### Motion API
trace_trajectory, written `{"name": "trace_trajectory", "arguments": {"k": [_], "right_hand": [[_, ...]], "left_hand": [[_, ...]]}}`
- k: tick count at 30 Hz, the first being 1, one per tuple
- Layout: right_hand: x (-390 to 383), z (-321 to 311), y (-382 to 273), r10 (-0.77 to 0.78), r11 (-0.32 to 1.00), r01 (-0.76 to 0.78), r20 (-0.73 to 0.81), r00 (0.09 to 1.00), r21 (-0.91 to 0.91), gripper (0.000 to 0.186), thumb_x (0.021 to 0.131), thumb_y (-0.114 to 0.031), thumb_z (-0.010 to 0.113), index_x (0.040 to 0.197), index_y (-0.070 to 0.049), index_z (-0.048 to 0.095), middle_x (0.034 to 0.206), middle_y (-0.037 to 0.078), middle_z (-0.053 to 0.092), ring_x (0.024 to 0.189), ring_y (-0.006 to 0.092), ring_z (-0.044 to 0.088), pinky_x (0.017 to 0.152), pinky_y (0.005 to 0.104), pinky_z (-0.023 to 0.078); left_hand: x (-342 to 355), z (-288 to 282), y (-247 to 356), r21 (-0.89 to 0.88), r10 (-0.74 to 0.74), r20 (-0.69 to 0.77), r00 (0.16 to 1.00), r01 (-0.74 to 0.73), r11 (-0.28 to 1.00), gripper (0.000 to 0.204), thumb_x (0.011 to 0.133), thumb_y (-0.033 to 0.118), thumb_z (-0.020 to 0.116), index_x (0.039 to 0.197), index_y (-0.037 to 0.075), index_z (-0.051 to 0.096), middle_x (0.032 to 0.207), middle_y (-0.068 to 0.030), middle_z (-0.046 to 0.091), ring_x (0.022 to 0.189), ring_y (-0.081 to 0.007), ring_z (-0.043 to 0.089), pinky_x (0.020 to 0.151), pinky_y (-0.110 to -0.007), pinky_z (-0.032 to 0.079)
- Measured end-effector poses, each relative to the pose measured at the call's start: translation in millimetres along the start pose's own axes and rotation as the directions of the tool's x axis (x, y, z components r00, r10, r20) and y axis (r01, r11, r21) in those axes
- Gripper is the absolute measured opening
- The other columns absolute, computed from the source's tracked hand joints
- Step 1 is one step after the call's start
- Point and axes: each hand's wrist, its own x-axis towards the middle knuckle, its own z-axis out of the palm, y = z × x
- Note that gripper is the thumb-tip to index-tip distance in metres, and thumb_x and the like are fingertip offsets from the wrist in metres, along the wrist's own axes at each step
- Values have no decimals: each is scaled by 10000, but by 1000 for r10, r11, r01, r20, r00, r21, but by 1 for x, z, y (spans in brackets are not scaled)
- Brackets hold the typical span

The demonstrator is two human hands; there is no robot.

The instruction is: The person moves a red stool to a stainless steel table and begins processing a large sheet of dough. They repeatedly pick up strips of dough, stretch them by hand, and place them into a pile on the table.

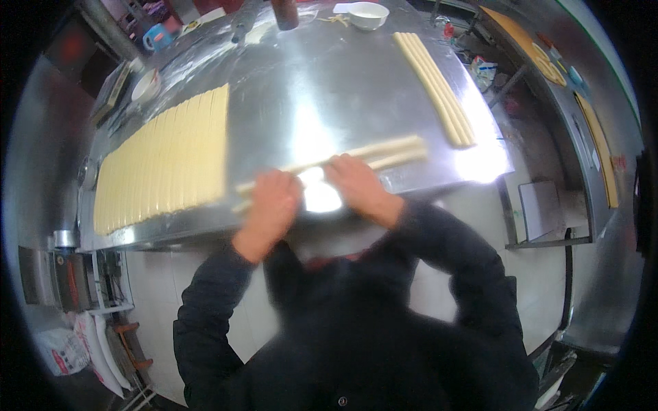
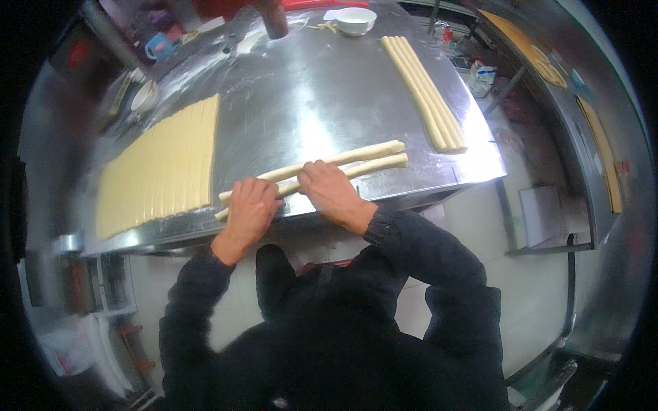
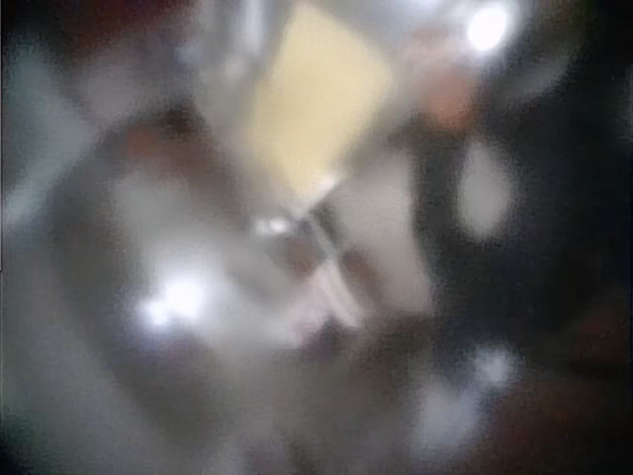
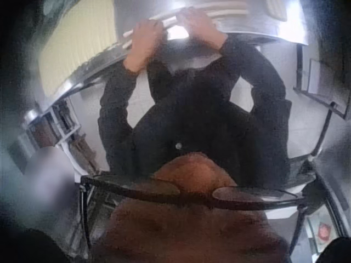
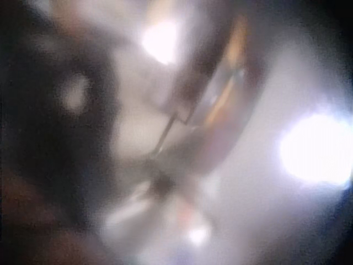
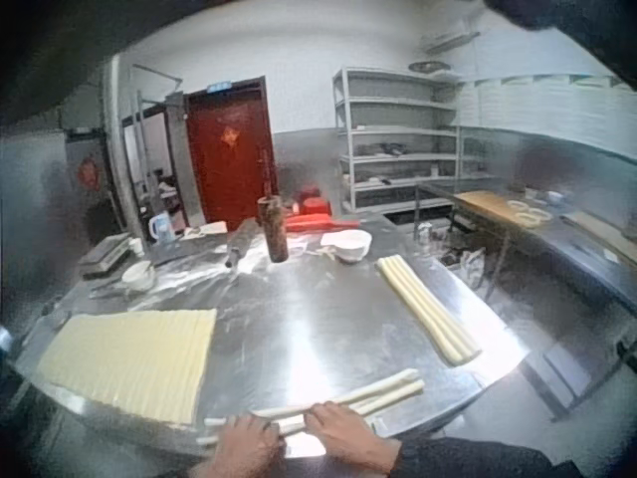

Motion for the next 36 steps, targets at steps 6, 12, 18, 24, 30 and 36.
{"name": "trace_trajectory", "arguments": {"k": [6, 12, 18, 24, 30, 36], "right_hand": [[-38, -23, 41, 54, 997, -56, -49, 997, -50, 201, 901, -213, 660, 994, -38, 624, 1014, 110, 586, 973, 280, 588, 845, 409, 485], [-48, -49, 70, 70, 998, -71, -44, 997, -1, 357, 829, -204, 766, 1118, -58, 616, 1124, 127, 609, 1090, 327, 597, 940, 441, 497], [-83, -104, 121, 273, 961, -274, 43, 961, 18, 591, 806, -211, 840, 1308, -32, 585, 1292, 157, 597, 1204, 364, 571, 1028, 441, 481], [-91, -112, 135, 412, 910, -416, 130, 902, -2, 412, 797, -220, 847, 1114, -24, 671, 1088, 138, 644, 1056, 342, 613, 911, 432, 507], [-88, -90, 135, 369, 925, -364, 29, 929, -109, 343, 772, -275, 863, 949, -31, 699, 923, 122, 643, 923, 344, 625, 808, 435, 505], [-63, -103, 123, 313, 947, -315, -40, 949, -63, 547, 759, -253, 872, 1225, -48, 671, 1165, 157, 652, 1101, 355, 623, 932, 446, 513]], "left_hand": [[9, 3, 4, -26, -44, 85, 995, 47, 999, 303, 827, 197, 772, 1080, 60, 677, 1042, -88, 632, 985, -266, 571, 827, -414, 418], [88, 14, 60, -117, -44, 5, 999, 44, 992, 560, 774, 359, 848, 1182, 39, 637, 1092, -110, 618, 1026, -280, 569, 886, -411, 431], [151, 32, 106, -328, -13, 141, 990, 59, 943, 592, 793, 416, 847, 1148, -15, 650, 1069, -138, 642, 1034, -307, 602, 858, -438, 464], [173, 44, 126, -368, -32, 122, 992, 75, 927, 450, 809, 340, 838, 1042, -21, 704, 1036, -146, 646, 1023, -322, 613, 867, -449, 488], [182, 51, 128, -413, 12, 134, 991, 45, 910, 335, 846, 230, 797, 1044, -25, 707, 1048, -161, 642, 1046, -341, 605, 875, -457, 489], [178, 51, 121, -462, -21, 155, 988, 91, 882, 290, 831, 188, 787, 1033, -7, 716, 1052, -157, 643, 1050, -336, 601, 875, -451, 492]]}}
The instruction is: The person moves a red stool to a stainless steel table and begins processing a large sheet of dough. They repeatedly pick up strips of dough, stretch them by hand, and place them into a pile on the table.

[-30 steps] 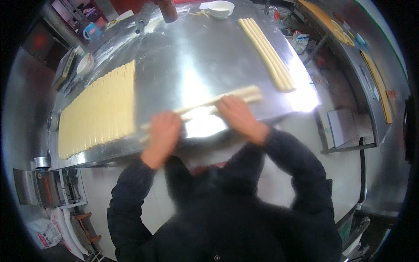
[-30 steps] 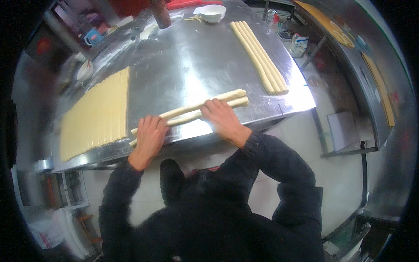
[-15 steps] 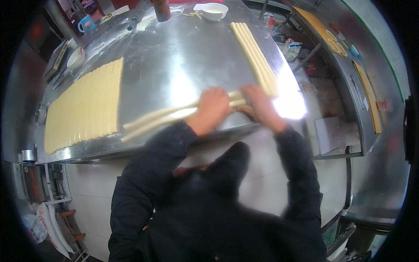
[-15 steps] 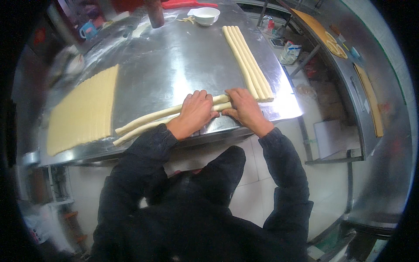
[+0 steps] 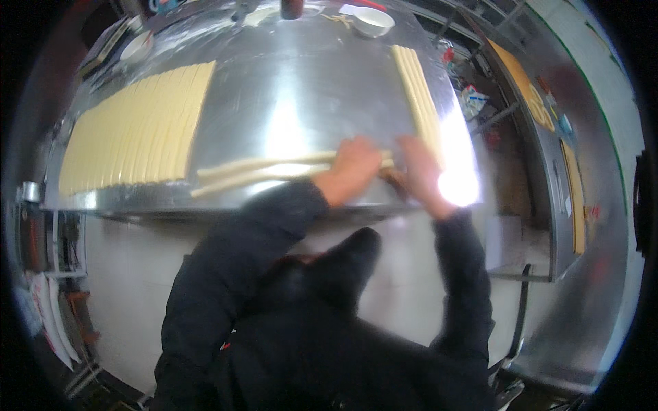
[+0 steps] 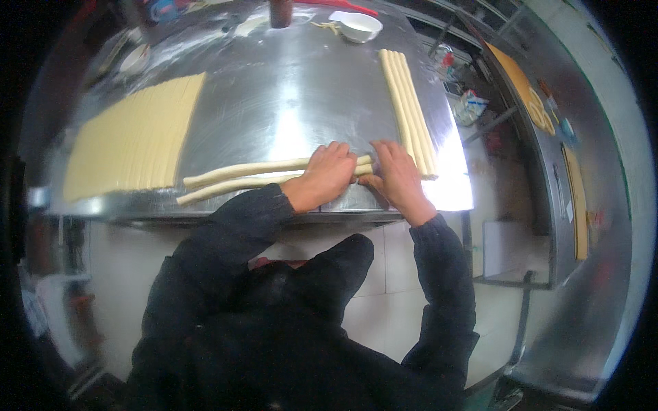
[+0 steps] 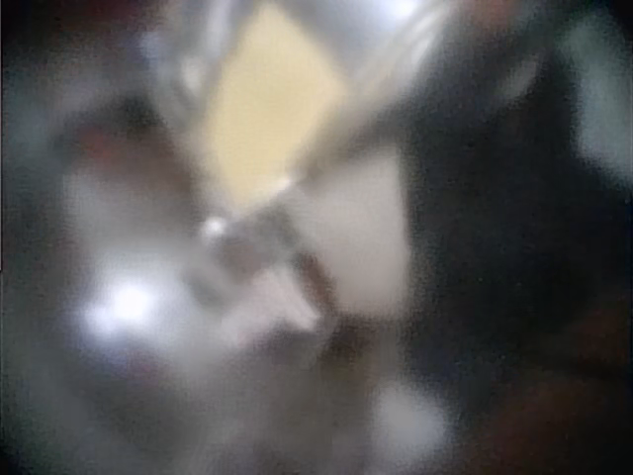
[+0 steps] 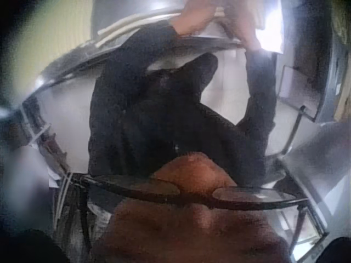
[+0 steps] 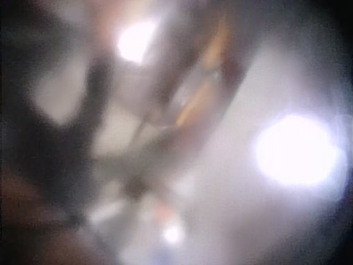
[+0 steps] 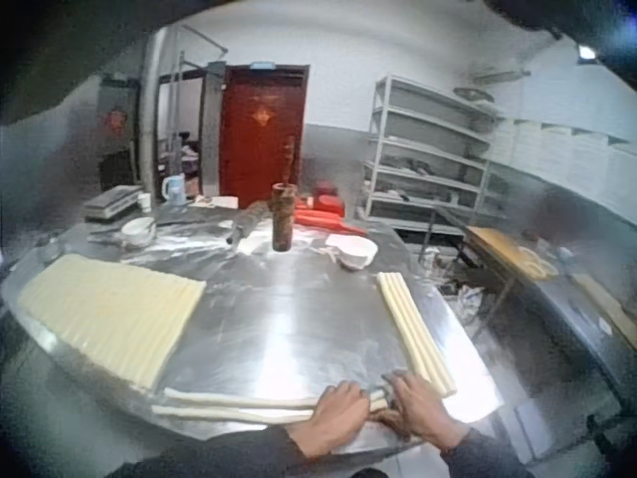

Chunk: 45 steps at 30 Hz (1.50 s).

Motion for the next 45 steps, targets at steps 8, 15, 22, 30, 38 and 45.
{"name": "trace_trajectory", "arguments": {"k": [8, 15, 22, 30, 38, 45], "right_hand": [[0, 9, 22, -198, 980, 189, 246, 949, 60, 446, 843, -163, 796, 1251, -50, 657, 1194, 143, 643, 1104, 363, 616, 946, 444, 517], [-2, 2, 16, -213, 977, 202, 244, 946, 71, 446, 864, -144, 792, 1272, -46, 643, 1208, 145, 643, 1082, 364, 619, 935, 452, 518], [18, -5, -30, 42, 999, -27, 500, 865, -37, 564, 859, -224, 814, 1352, -68, 591, 1301, 174, 627, 1176, 381, 612, 1000, 450, 512], [70, 68, -201, -449, 893, 379, 440, 777, 242, 582, 918, -295, 755, 1390, -20, 553, 1360, 209, 598, 1237, 372, 592, 1044, 450, 501], [77, 127, -245, -511, 853, 453, 245, 824, 259, 506, 885, -250, 758, 1306, -19, 597, 1177, 173, 619, 1053, 347, 606, 917, 460, 512], [73, 134, -246, -543, 828, 505, 127, 830, 242, 396, 882, -234, 750, 1197, -34, 617, 1097, 143, 621, 997, 332, 605, 867, 450, 508]], "left_hand": [[-60, -11, -51, -22, 54, -232, 971, -61, 998, 253, 821, 206, 782, 958, 3, 722, 1040, -149, 643, 1036, -330, 603, 871, -454, 500], [-175, -92, -107, 125, -297, 21, 955, 292, 948, 251, 896, 235, 748, 1039, 37, 689, 1006, -116, 628, 998, -280, 594, 889, -431, 479], [-288, -135, -149, 136, -400, -198, 895, 429, 893, 439, 808, 216, 843, 1144, 11, 648, 1070, -166, 640, 1030, -353, 613, 887, -454, 501], [-290, -111, -149, -150, -400, -235, 886, 374, 915, 648, 881, 154, 786, 1428, -32, 493, 1150, -278, 661, 1058, -450, 645, 894, -486, 522], [-268, -108, -156, -184, -404, -212, 890, 370, 911, 579, 903, 110, 746, 1420, -13, 516, 1130, -268, 682, 1046, -463, 655, 890, -511, 524], [-260, -118, -164, -163, -384, -91, 919, 367, 916, 305, 902, 133, 734, 1188, 79, 643, 1003, -202, 698, 955, -436, 660, 797, -517, 507]]}}
